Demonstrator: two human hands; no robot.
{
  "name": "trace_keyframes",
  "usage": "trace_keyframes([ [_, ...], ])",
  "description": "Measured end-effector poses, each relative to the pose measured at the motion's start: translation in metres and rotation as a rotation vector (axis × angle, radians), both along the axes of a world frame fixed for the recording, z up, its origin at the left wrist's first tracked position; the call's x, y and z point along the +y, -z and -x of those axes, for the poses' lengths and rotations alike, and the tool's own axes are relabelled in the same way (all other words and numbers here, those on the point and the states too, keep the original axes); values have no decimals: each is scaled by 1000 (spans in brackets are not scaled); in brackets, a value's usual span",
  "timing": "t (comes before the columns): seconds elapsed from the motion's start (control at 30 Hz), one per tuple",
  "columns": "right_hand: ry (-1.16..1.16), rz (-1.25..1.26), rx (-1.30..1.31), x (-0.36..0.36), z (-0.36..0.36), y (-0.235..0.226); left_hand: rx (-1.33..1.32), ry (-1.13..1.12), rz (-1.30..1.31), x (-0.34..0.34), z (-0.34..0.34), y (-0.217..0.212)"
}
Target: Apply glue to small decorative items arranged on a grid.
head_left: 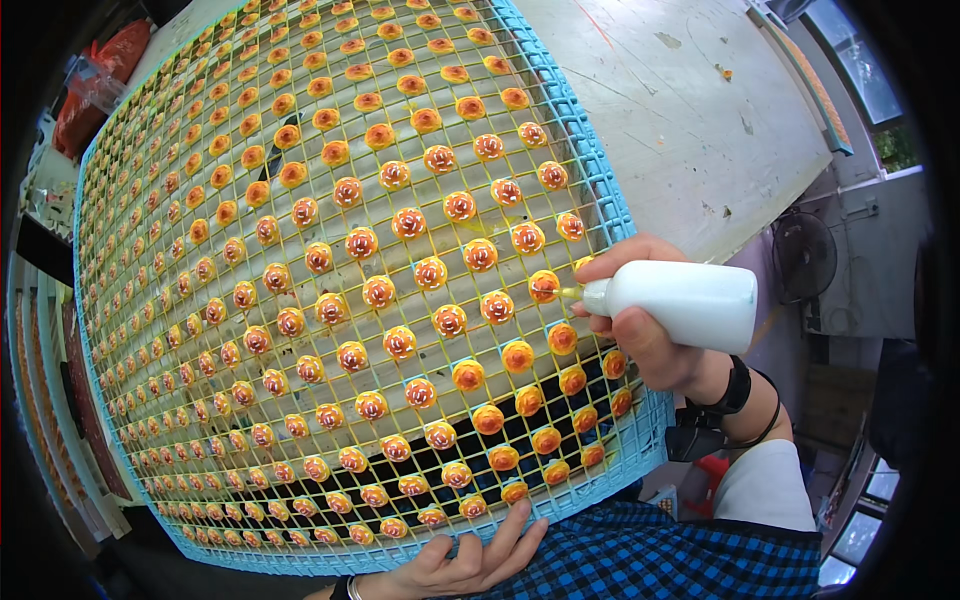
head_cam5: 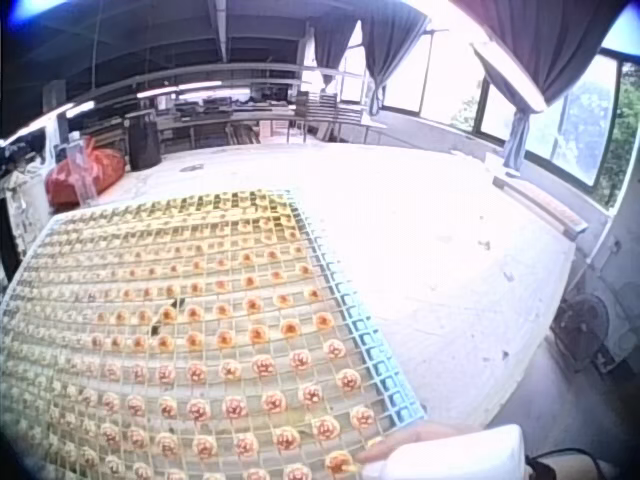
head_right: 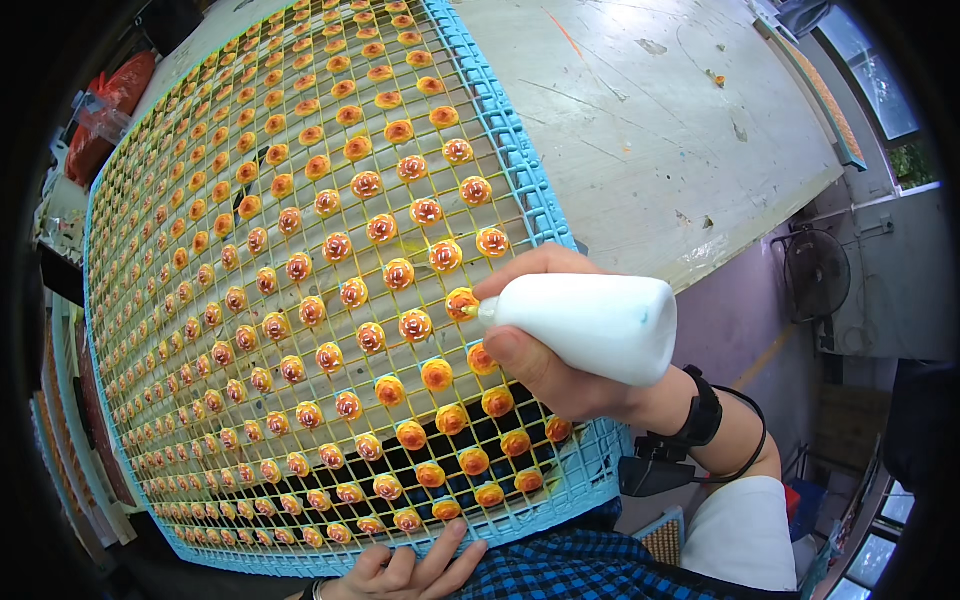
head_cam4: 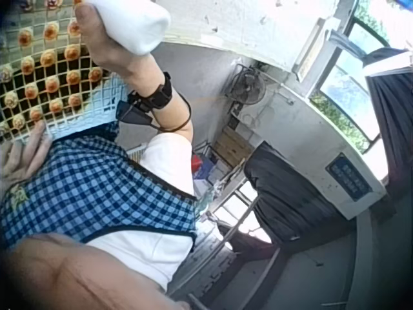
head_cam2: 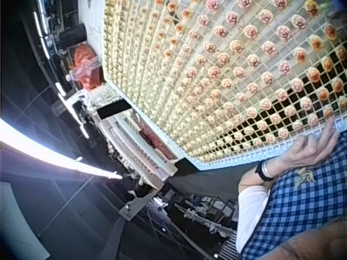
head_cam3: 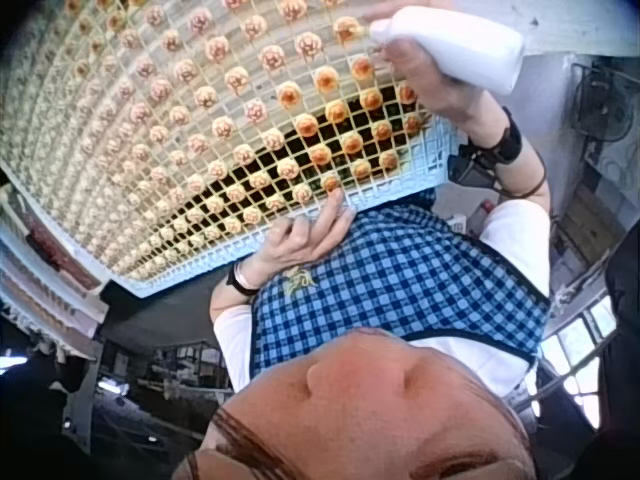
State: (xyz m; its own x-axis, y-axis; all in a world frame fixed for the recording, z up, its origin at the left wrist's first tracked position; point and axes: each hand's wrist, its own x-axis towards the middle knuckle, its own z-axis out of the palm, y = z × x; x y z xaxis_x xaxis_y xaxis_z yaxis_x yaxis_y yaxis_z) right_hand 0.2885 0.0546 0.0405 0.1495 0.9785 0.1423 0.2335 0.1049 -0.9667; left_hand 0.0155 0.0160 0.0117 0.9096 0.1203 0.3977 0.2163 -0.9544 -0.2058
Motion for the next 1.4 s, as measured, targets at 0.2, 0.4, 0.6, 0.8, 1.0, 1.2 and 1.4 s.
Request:
trace_keyframes([
  [0.2,-42,-17,-84,0,-5,-1,-4,-6,-11,-1,0,1],
  [0.4,-44,5,-85,1,-2,-6,7,3,13,0,0,-1],
  [0.6,-45,-8,-91,1,-4,-5,240,40,46,-6,12,-7],
  [0.8,-13,-36,-65,-3,-6,3,-4,-7,15,-1,0,0],
  [1.0,10,35,-51,-7,-11,0,-8,-20,44,-2,-2,0],
  [1.2,-18,17,-101,-4,-9,0,0,5,20,0,0,0],
  [1.4,-28,32,-57,-6,-10,-1,-3,-9,47,-1,-1,0],
])
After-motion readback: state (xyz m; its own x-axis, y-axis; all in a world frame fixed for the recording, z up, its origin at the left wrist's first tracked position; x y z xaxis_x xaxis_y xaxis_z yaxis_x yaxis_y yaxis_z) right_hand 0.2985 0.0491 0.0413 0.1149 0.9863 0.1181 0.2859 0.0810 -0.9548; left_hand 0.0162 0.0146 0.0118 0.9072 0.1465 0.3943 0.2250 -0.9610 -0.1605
